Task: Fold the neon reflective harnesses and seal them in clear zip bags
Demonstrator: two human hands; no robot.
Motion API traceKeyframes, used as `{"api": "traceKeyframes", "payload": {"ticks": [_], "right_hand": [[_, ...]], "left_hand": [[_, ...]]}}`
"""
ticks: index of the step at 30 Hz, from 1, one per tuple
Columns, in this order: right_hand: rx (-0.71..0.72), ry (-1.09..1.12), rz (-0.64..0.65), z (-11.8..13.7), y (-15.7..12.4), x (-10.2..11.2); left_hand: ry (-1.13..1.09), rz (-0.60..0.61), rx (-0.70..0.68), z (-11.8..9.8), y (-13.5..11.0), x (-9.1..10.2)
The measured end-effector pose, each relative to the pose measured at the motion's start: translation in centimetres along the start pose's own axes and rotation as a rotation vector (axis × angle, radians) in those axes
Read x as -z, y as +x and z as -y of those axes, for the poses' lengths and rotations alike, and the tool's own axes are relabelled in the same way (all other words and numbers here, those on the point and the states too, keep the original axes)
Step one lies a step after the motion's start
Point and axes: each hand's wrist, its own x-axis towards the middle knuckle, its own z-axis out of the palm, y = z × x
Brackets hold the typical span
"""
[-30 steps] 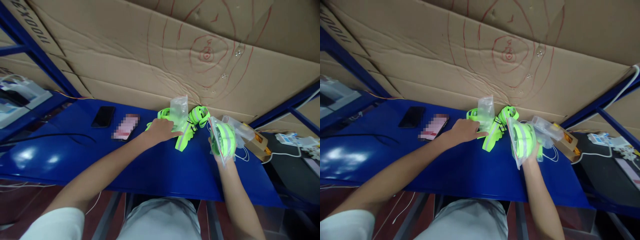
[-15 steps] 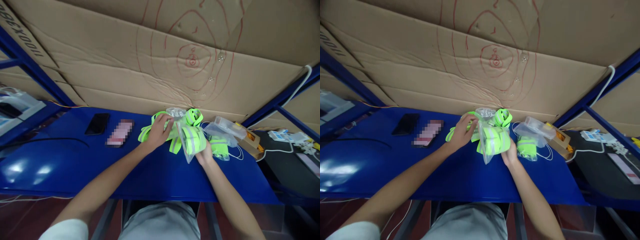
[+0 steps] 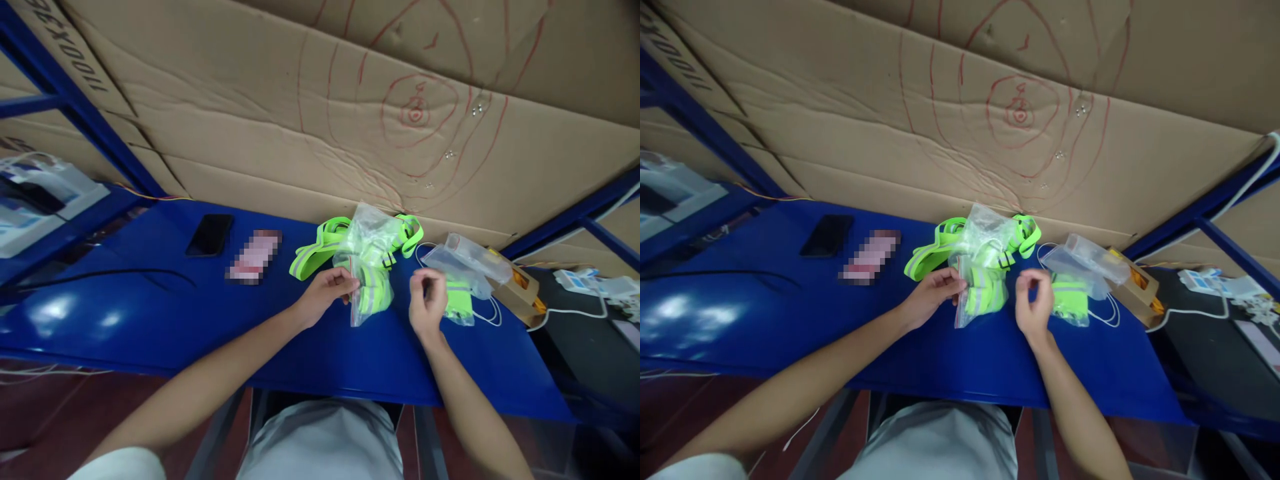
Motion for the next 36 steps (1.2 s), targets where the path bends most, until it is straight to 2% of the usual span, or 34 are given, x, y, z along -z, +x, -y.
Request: {"api": "traceKeyframes", "payload": {"ticks": [4, 6, 8, 13, 16, 27, 36], "right_hand": [[0.288, -0.07, 0.373, 3.1, -2.1, -0.8], [0.458, -0.192, 0.446, 4.2, -2.8, -1.4], [0.529, -0.284, 0.443, 4.9, -3.0, -1.9], [0.415, -0.213, 0.453, 5.1, -2.4, -1.9], [0.417, -0.218, 0.464, 5.0, -2.3, -1.8], [0.426, -0.316, 0.394, 4.5, -2.5, -2.0], [0.41, -0.376, 0.303, 4.5, -2.6, -2.1]], "left_hand": [[0.005, 0.056, 0.024, 0.0, -0.8, -0.8], [0.017, 0.081, 0.034, -0.2, -1.0, -0.9], [0.024, 0.096, 0.041, -0.3, -0.9, -0.7], [0.041, 0.127, 0.061, 0.0, -0.5, -0.1], [0.059, 0.137, 0.062, 0.2, -0.6, -0.1], [0.322, 0.138, -0.079, -0.8, -1.3, -0.9], [0.134, 0.094, -0.073, 0.4, -1.2, -1.8]]}}
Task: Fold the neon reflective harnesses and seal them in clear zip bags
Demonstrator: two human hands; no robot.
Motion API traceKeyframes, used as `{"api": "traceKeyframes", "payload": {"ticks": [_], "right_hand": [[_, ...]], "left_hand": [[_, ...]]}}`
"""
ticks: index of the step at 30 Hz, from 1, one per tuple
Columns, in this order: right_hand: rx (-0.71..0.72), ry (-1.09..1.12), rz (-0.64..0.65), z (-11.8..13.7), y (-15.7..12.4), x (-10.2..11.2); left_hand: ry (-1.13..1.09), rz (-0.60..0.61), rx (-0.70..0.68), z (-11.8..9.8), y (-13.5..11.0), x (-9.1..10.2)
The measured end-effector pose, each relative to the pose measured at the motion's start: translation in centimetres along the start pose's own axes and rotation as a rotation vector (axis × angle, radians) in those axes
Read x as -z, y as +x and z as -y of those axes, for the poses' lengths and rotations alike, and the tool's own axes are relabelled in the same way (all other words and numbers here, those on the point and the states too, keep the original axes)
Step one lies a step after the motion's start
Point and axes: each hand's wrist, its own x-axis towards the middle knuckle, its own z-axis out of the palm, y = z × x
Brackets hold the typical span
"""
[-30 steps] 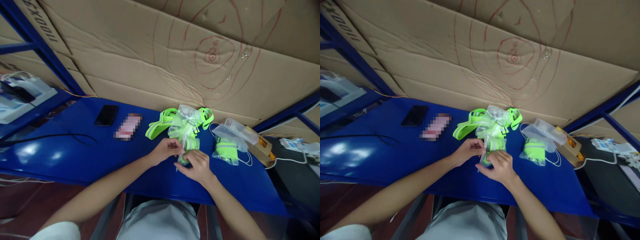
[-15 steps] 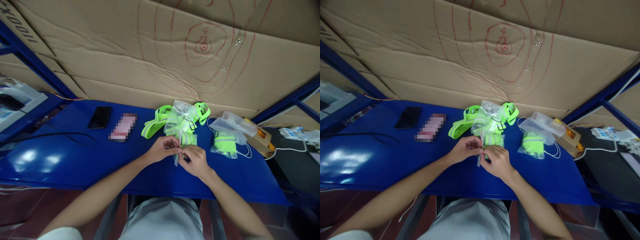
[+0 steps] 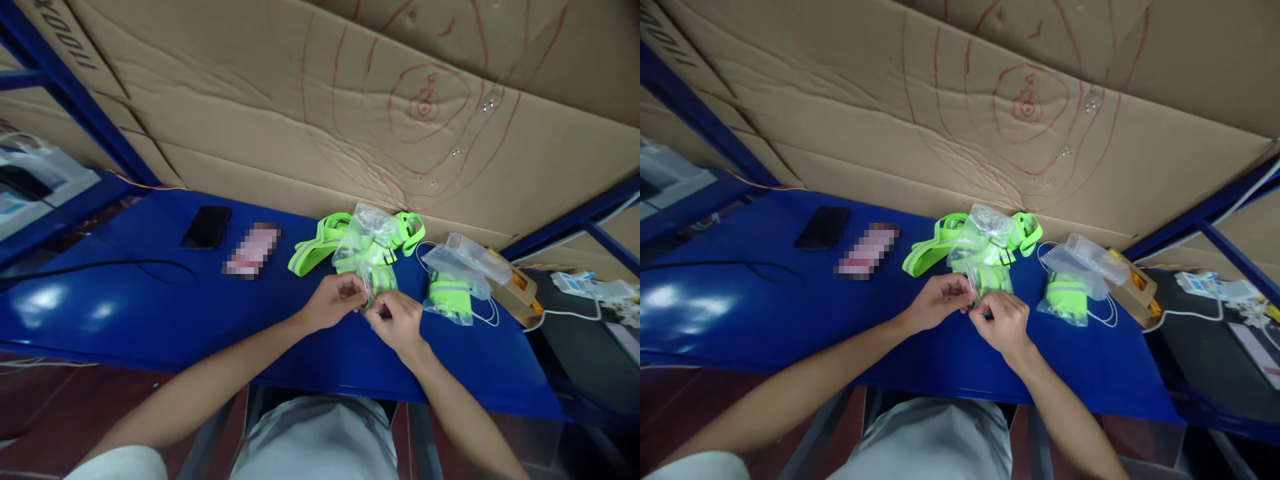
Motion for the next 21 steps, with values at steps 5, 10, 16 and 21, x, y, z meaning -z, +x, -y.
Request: {"api": "traceKeyframes", "payload": {"ticks": [5, 10, 16, 21], "right_hand": [[-0.116, 0.032, -0.009, -1.3, -0.1, 0.6], [-0.423, 0.125, -0.03, -4.1, 0.2, 2.0], [-0.539, 0.11, 0.103, -6.9, 0.6, 1.5], [-0.59, 0.199, 0.188, -8.7, 0.8, 1.1]], "left_hand": [[-0.012, -0.029, 0.009, -0.1, 0.0, 0.2], [-0.051, -0.121, 0.024, 0.1, 0.3, 0.8], [-0.147, -0.255, 0.098, 1.6, 0.7, 0.5], [-0.219, -0.294, 0.15, 1.5, 0.7, 0.6]]}}
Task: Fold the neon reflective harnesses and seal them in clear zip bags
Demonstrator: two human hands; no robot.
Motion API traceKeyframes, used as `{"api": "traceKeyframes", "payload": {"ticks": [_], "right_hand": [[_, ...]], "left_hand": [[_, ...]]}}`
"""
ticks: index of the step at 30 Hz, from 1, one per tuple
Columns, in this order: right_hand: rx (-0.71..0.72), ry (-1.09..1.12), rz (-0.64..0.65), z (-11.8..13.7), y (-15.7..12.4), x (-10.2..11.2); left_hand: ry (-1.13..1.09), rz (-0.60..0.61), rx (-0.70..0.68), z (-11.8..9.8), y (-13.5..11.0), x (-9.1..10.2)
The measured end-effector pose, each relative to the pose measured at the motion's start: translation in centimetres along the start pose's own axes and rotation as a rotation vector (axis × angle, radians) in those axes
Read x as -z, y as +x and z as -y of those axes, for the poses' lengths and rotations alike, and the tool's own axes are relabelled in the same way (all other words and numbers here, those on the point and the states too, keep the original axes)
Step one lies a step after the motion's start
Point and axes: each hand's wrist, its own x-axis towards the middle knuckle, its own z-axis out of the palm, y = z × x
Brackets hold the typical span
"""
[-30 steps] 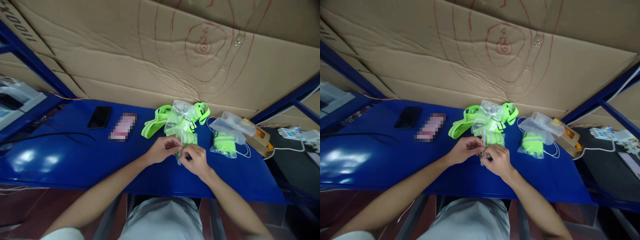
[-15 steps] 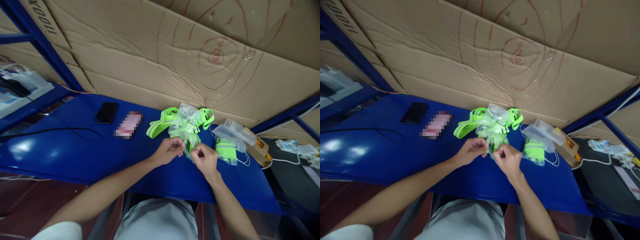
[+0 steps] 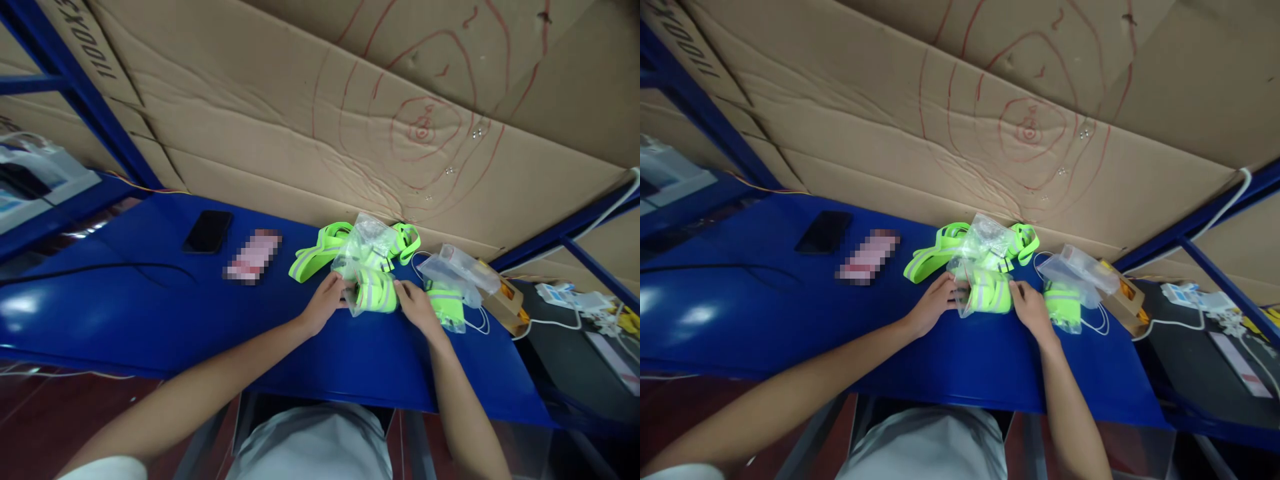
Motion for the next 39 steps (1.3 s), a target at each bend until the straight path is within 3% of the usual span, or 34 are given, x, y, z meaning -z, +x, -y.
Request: {"api": "traceKeyframes", "payload": {"ticks": [3, 7, 10, 14, 17, 21, 26, 31, 33, 36, 39], "right_hand": [[0.02, 0.078, -0.042, 1.4, 1.0, 1.6], [0.163, 0.084, -0.3, 6.7, 3.2, 5.3], [0.34, -0.141, -0.436, 10.7, 5.7, 7.7], [0.335, -0.487, -0.43, 13.0, 9.8, 10.4], [0.341, -0.484, -0.528, 12.8, 12.4, 12.5], [0.364, -0.573, -0.447, 12.0, 14.1, 13.8], [0.345, -0.598, -0.62, 11.9, 14.1, 14.8], [0.353, -0.565, -0.857, 12.4, 14.2, 17.8], [0.325, -0.47, -0.844, 12.0, 14.3, 18.8], [0.181, -0.156, -0.751, 9.8, 13.2, 18.0], [0.077, 0.06, -0.679, 6.8, 9.5, 13.3]], "left_hand": [[-0.003, 0.018, -0.018, 0.1, 0.0, -0.1], [0.072, 0.053, -0.102, 0.9, 0.2, -0.2], [0.207, -0.002, -0.216, 1.2, 0.4, 0.2], [0.404, -0.131, -0.399, 0.4, 0.7, 1.0], [0.653, -0.159, -0.49, -0.3, 1.0, 1.7], [1.022, -0.158, -0.498, 0.1, 1.6, 2.6], [0.972, -0.182, -0.558, -0.1, 2.3, 3.1], [0.825, -0.195, -0.672, -1.6, 1.8, 2.6], [0.768, -0.209, -0.717, -2.0, 1.3, 2.2], [0.702, -0.222, -0.785, -2.3, 0.5, 1.6], [0.65, -0.207, -0.836, -2.0, -0.2, 1.0]]}}
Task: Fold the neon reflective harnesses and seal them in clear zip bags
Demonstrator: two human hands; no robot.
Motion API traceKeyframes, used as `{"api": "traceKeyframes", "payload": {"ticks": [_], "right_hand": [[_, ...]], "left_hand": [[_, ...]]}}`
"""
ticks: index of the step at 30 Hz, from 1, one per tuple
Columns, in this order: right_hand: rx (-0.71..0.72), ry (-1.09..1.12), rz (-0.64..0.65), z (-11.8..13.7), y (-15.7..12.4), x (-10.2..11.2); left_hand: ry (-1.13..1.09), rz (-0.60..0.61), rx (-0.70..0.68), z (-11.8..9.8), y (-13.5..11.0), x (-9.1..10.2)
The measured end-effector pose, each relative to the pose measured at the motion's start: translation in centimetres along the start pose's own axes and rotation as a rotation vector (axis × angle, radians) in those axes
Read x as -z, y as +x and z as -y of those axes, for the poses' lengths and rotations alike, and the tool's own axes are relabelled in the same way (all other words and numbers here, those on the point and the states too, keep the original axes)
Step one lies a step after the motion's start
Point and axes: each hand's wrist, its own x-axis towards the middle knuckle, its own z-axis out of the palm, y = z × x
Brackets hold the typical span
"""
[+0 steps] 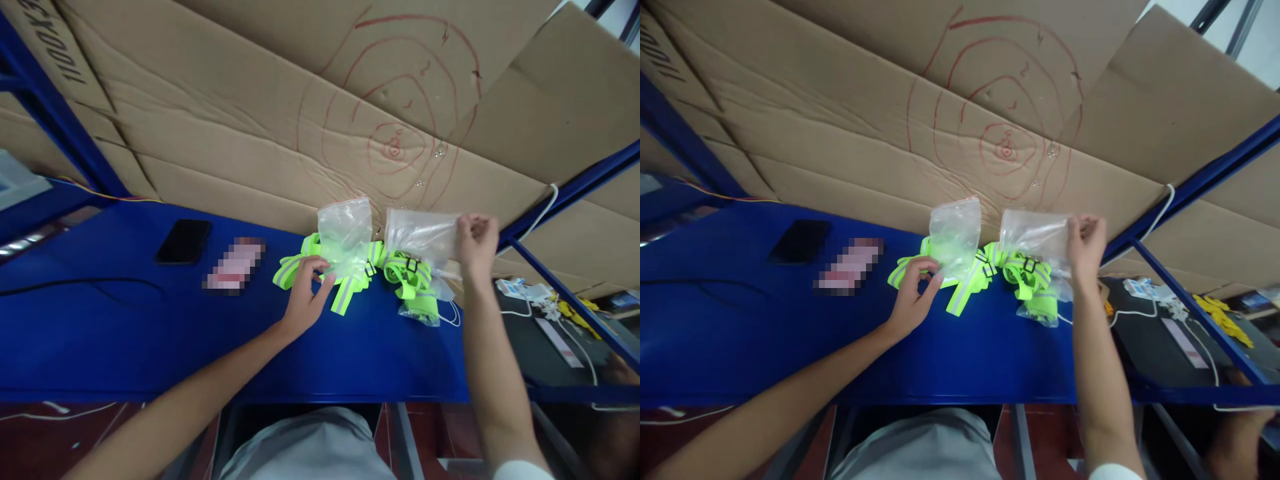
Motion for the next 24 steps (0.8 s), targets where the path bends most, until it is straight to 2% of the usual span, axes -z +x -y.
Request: {"api": "traceKeyframes", "payload": {"ticks": [3, 4, 6, 8, 11, 13, 14, 17, 18, 20, 21, 23, 24], "right_hand": [[-0.17, 0.191, 0.091, -2.3, -8.9, -2.1], [-0.226, 0.255, 0.151, -2.8, -11.9, -2.9], [-0.46, 0.501, 0.348, -3.1, -16.9, -4.3], [-0.53, 0.599, 0.448, -2.8, -20.3, -5.3], [-0.444, 0.57, 0.598, -1.9, -22.4, -5.1], [-0.306, 0.454, 0.64, -1.7, -22.0, -3.9], [-0.198, 0.367, 0.621, -1.8, -21.2, -3.1], [0.187, 0.025, 0.44, -3.1, -16.5, -0.3], [0.261, -0.103, 0.37, -4.0, -14.4, 0.5], [0.3, -0.378, 0.281, -6.6, -9.9, 1.8], [0.306, -0.522, 0.294, -8.1, -7.8, 2.2], [0.319, -0.81, 0.416, -11.2, -4.9, 2.7], [0.307, -0.849, 0.447, -12.6, -4.1, 2.8]], "left_hand": [[-0.049, 0.029, 0.068, 0.0, -0.8, -0.6], [-0.056, 0.05, 0.114, 0.1, -1.0, -0.8], [-0.037, 0.105, 0.182, 0.4, -1.4, -1.2], [0.02, 0.148, 0.177, 0.8, -1.6, -1.4], [0.11, 0.17, 0.131, 1.3, -1.4, -1.2], [0.147, 0.164, 0.122, 1.5, -1.1, -0.8], [0.164, 0.152, 0.122, 1.5, -0.8, -0.5], [0.244, 0.057, 0.101, 1.6, -0.1, 0.3], [0.302, 0.029, 0.072, 1.6, 0.1, 0.5], [0.473, 0.036, -0.011, 1.6, 0.2, 0.6], [0.568, 0.081, -0.059, 1.6, 0.1, 0.6], [0.711, 0.237, -0.147, 1.9, -0.3, 0.2], [0.75, 0.324, -0.18, 2.0, -0.6, 0.0]]}}
